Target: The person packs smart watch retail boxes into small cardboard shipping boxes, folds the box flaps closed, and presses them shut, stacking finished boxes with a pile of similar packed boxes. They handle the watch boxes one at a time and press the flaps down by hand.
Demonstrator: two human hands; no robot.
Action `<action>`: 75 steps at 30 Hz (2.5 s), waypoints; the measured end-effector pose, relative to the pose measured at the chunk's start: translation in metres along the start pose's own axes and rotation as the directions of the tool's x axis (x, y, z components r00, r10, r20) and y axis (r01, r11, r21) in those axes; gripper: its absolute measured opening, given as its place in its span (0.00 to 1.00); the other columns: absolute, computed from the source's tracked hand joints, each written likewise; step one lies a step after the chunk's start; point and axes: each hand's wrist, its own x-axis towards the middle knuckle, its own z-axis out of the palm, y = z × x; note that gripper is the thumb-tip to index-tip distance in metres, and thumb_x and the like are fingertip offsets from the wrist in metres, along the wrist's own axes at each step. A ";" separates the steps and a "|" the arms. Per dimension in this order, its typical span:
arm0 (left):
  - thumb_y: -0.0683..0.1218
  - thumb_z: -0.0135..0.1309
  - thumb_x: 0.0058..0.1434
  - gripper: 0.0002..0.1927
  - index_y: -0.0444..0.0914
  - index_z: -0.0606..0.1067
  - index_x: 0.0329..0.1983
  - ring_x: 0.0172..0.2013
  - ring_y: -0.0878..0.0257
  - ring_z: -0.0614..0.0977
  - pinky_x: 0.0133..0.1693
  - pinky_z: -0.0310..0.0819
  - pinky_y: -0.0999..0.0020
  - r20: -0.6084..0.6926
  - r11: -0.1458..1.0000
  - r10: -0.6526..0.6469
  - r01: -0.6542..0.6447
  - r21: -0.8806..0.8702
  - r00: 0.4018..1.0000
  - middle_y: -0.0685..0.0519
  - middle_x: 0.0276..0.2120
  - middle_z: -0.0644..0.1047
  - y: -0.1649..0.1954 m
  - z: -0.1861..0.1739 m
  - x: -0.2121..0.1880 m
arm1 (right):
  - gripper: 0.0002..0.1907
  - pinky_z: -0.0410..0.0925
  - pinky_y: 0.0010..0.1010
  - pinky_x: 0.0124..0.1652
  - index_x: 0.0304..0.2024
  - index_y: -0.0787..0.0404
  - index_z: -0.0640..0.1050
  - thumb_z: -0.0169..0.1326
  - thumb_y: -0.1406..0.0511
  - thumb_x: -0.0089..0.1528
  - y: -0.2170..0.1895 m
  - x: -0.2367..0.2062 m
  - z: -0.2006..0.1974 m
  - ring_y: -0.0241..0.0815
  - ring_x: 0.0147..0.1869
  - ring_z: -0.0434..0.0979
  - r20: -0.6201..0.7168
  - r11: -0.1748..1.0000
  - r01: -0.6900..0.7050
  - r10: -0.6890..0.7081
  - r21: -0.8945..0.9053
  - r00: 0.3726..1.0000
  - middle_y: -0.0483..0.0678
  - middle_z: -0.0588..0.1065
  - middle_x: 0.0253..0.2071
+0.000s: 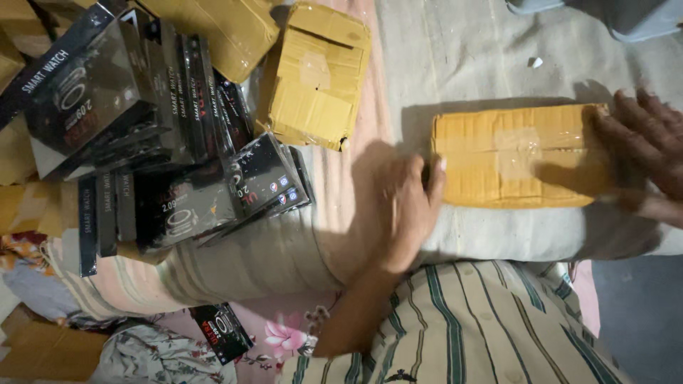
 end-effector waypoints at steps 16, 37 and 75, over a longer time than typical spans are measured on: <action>0.47 0.43 0.75 0.13 0.35 0.76 0.43 0.46 0.48 0.77 0.52 0.72 0.53 -0.154 0.937 -0.057 -0.001 -0.348 0.986 0.43 0.40 0.76 0.000 0.026 -0.065 | 0.45 0.30 0.48 0.74 0.75 0.68 0.48 0.29 0.41 0.70 -0.145 0.115 0.068 0.61 0.82 0.33 0.243 0.978 -0.089 0.134 -0.187 0.961 0.65 0.41 0.77; 0.49 0.47 0.71 0.12 0.38 0.75 0.39 0.45 0.44 0.77 0.50 0.69 0.45 -0.080 0.971 0.184 -0.169 0.170 0.980 0.44 0.41 0.76 0.078 0.058 0.040 | 0.19 0.62 0.49 0.60 0.49 0.64 0.79 0.50 0.55 0.71 -0.084 0.063 0.047 0.58 0.59 0.71 -0.052 0.902 -0.246 0.244 -0.355 0.968 0.59 0.75 0.51; 0.64 0.52 0.67 0.40 0.44 0.59 0.77 0.77 0.38 0.48 0.75 0.47 0.39 0.227 0.900 0.397 -0.426 0.094 0.889 0.39 0.76 0.49 0.037 -0.010 -0.034 | 0.47 0.38 0.58 0.77 0.77 0.64 0.57 0.33 0.37 0.69 -0.073 -0.039 -0.023 0.60 0.82 0.45 -0.076 0.960 -0.270 0.275 0.073 0.958 0.62 0.50 0.76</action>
